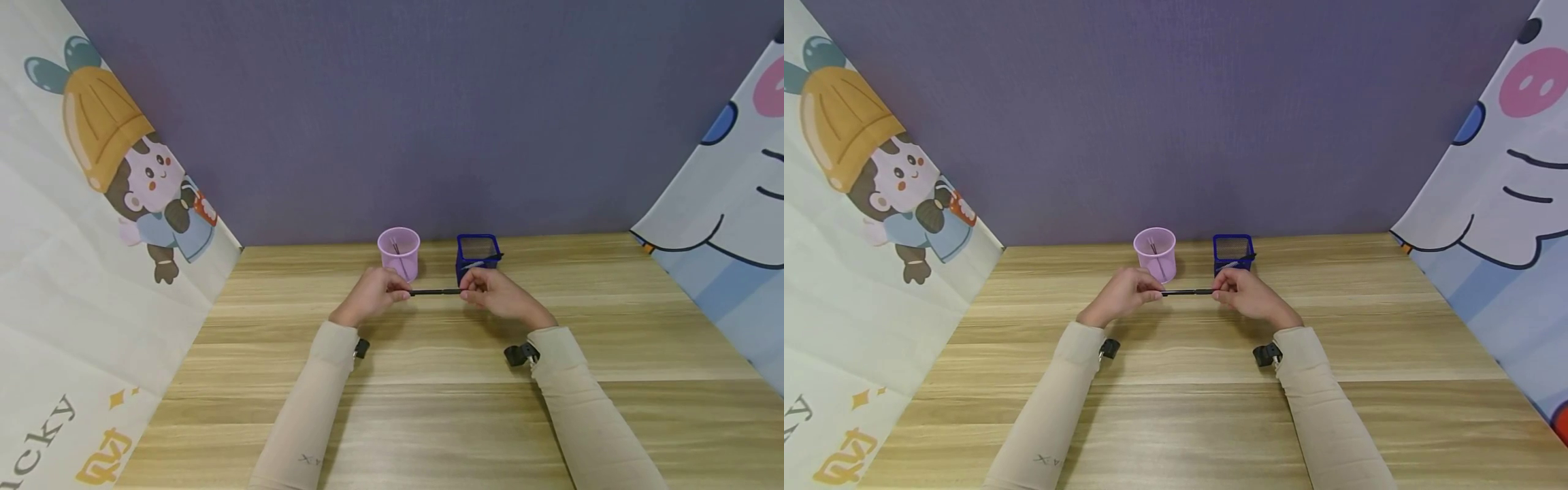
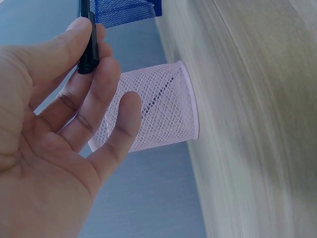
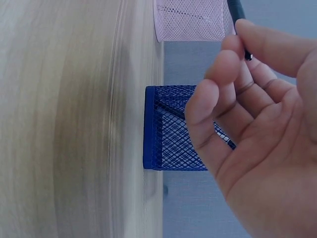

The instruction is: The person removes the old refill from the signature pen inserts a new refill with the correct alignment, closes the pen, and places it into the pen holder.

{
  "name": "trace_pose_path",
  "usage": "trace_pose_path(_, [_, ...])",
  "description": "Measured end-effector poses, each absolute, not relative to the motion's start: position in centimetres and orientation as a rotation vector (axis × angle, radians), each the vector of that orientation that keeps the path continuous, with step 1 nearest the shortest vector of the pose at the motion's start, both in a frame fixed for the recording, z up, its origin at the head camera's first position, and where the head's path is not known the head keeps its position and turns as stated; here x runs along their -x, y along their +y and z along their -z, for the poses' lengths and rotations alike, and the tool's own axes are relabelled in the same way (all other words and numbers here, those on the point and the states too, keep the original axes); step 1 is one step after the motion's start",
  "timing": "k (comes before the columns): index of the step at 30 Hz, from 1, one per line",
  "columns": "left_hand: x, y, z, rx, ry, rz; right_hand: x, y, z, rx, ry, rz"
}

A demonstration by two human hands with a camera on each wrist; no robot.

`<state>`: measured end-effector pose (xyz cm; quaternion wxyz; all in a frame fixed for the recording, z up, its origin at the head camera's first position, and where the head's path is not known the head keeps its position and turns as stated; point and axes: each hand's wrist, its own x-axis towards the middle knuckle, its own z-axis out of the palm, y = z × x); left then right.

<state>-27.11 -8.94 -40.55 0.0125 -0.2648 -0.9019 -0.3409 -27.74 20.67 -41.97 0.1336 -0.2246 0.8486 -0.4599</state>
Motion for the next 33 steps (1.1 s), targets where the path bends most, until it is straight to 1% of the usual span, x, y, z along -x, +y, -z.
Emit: trace_pose_path(33, [27.16,-8.63,40.71,0.831,-2.814,1.076,27.77,20.99,41.94,0.657,2.472,1.247])
